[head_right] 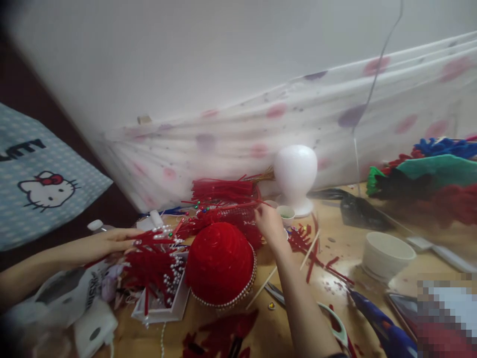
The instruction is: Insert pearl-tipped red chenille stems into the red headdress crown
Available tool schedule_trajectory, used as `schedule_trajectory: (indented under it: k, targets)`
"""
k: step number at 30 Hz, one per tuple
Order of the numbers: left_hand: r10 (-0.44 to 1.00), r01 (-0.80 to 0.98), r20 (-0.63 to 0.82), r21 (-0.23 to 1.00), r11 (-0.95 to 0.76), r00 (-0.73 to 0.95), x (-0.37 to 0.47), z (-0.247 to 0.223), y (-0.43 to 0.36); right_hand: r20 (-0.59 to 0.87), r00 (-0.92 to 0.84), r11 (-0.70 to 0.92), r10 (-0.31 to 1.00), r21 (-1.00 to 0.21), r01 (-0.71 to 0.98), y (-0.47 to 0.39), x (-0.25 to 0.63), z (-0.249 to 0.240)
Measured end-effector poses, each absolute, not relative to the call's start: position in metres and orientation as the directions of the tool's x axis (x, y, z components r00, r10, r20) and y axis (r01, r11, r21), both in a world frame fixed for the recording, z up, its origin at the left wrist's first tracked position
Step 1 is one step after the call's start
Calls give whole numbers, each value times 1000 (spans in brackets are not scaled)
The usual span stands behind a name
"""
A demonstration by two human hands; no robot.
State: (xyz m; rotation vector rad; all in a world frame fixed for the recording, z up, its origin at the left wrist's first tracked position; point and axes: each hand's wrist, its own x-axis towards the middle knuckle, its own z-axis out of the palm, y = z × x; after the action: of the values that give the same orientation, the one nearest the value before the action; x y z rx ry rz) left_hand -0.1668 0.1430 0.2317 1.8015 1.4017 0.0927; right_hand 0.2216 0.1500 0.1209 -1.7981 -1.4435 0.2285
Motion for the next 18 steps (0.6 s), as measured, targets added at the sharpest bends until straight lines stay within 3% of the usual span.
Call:
schedule_trajectory:
  k: [3,8,10,13,16,18]
  targets:
    - [823,807,-462,591,7,331,-167,217,134,401,386,25,831,-719,694,129,226,137]
    - [776,818,-437,550,-169,454,-170,188,129,446,596,79,667,-839,539,99,230,160]
    - [785,840,-405,478,-255,469,-173,173,125,386,677,161,627,-914,371,90,227,160]
    - [806,890,-396,307,-336,441,-174,153,118,241,703,279,669,-958,63,73,221,148]
    - [807,902,-404,155,-403,430,-170,155,116,73,652,315,755,-912,-262,51,216,125]
    - [808,903,-414,102,-416,419,-161,174,125,-79,568,241,819,-852,-466,37,215,108]
